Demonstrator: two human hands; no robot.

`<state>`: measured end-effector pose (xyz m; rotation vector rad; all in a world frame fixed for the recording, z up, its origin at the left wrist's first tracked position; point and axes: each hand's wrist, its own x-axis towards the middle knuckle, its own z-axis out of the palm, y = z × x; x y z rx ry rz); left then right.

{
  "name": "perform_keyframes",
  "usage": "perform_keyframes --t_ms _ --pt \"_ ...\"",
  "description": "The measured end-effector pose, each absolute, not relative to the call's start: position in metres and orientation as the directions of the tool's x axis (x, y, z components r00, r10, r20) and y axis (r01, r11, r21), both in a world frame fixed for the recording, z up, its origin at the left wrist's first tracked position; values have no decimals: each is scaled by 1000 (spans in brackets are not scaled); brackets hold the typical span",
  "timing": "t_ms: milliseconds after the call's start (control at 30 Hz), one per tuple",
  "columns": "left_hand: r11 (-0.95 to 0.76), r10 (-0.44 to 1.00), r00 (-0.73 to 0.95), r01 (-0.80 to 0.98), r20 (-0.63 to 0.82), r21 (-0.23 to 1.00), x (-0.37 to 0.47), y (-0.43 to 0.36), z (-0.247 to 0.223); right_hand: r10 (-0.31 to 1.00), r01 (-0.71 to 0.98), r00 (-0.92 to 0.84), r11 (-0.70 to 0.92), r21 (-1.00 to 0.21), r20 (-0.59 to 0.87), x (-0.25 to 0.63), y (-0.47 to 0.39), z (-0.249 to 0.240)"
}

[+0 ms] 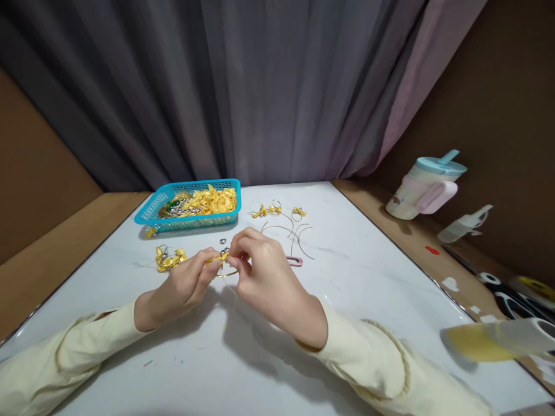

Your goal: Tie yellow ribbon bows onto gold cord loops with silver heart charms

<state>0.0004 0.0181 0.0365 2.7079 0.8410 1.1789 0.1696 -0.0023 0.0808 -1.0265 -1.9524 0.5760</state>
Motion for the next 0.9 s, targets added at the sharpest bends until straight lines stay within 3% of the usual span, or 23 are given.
perform_keyframes --t_ms 533,900 --pt "-841 516 532 464 672 278 1 17 37 787 428 -317 617 -660 530 168 -4 81" --pt "-828 561 550 366 619 425 -3 13 38 771 435 -306 635 -638 559 166 -5 77"
